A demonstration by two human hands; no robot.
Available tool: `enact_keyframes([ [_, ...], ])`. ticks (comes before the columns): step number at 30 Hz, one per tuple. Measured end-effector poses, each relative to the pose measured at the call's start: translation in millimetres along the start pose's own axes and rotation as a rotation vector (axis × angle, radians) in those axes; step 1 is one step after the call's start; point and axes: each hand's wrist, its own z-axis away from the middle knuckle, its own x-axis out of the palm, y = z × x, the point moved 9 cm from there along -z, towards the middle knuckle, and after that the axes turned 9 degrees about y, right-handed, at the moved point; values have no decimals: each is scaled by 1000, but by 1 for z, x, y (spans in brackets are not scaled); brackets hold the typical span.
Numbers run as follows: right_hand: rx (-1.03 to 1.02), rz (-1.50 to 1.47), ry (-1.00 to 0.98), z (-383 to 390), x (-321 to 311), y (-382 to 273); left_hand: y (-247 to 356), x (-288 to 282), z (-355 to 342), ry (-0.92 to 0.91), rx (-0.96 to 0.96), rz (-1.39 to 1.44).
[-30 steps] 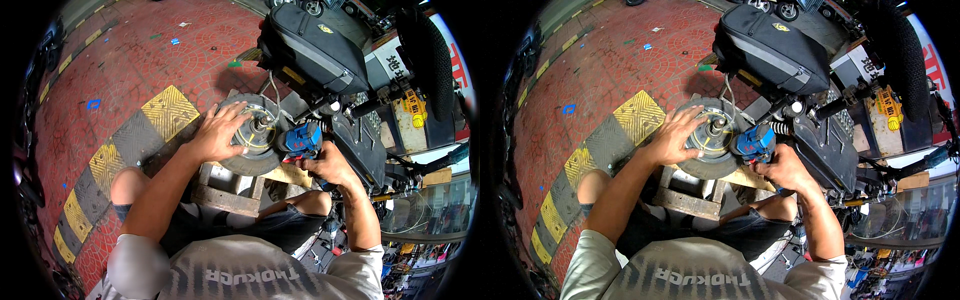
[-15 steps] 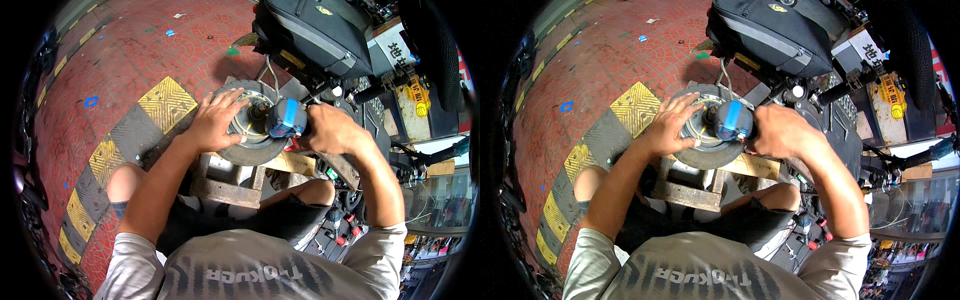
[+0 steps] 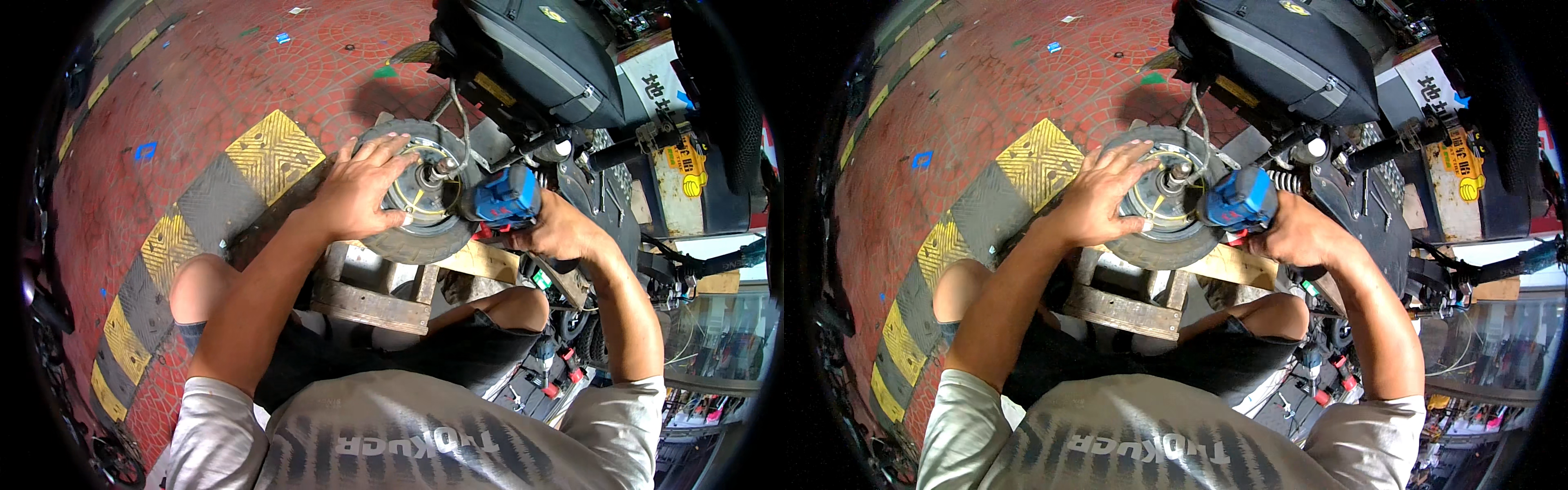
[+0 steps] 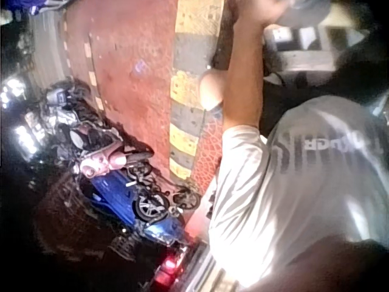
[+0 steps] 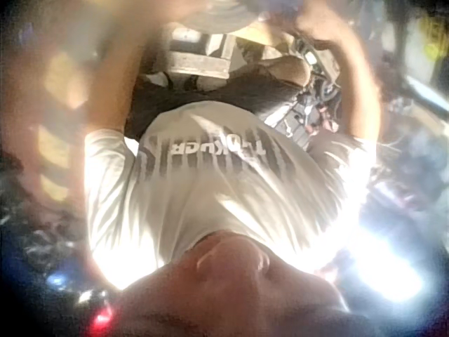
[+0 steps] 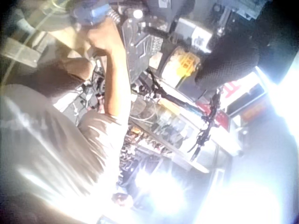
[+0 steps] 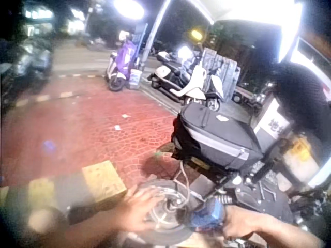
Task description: The person works on an electric scooter wheel assembly, using a power drill and a hammer to loosen components and then working on the hub motor with their hands.
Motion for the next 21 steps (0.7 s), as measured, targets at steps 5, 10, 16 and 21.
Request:
enact_keyframes([
  [5, -72, -12, -35, -9, 2, -11, -1, -2, 5, -7, -41, -33],
  [10, 57, 334, -42, -19, -13, -9, 3, 0, 4, 7, -33, -40],
  [16, 17, 317, -47, -21, -14, -22, 3, -1, 4, 6, -47, -31],
  [21, 61, 385, -55, -23, -16, -26, 3, -1, 4, 23, -49, -47],
])
